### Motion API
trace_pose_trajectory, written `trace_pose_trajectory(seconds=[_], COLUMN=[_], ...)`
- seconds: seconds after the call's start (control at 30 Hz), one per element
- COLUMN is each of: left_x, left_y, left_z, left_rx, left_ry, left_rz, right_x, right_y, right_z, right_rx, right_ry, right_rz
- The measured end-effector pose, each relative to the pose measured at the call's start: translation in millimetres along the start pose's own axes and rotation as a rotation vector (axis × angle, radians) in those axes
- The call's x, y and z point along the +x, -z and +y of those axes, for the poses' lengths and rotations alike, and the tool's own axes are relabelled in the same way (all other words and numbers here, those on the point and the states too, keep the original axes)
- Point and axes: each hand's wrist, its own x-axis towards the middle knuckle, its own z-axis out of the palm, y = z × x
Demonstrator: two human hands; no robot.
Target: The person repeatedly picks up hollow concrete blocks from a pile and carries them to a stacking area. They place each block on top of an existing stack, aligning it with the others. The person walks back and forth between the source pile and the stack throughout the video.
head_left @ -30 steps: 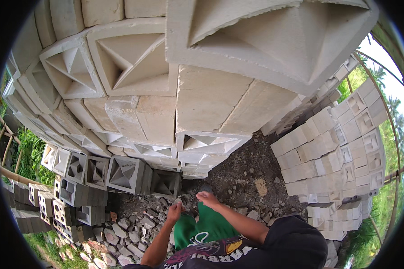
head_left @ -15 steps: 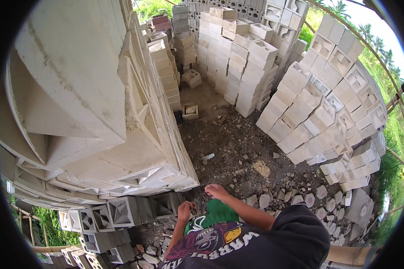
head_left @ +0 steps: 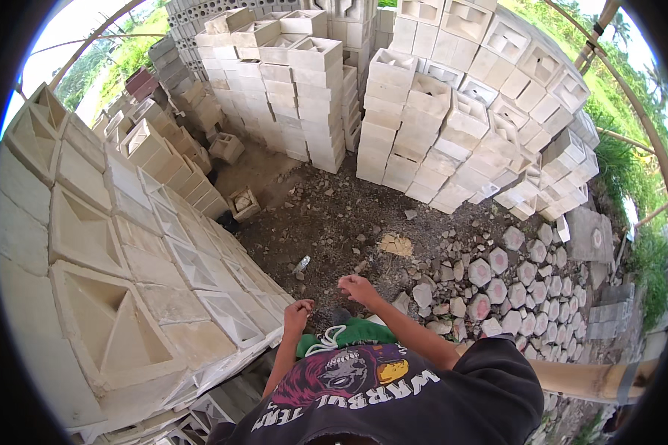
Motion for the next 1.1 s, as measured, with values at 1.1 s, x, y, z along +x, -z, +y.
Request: trace_pose_trajectory(seconds=[1.1], left_x=[339], left_y=[-209], left_z=[198], left_rx=[0.365], left_ry=[-0.027], left_rz=[-0.813], right_x=[114], right_y=[140], right_z=[-103], right_rx=[0.582], right_ry=[0.128], right_rz=[0.889])
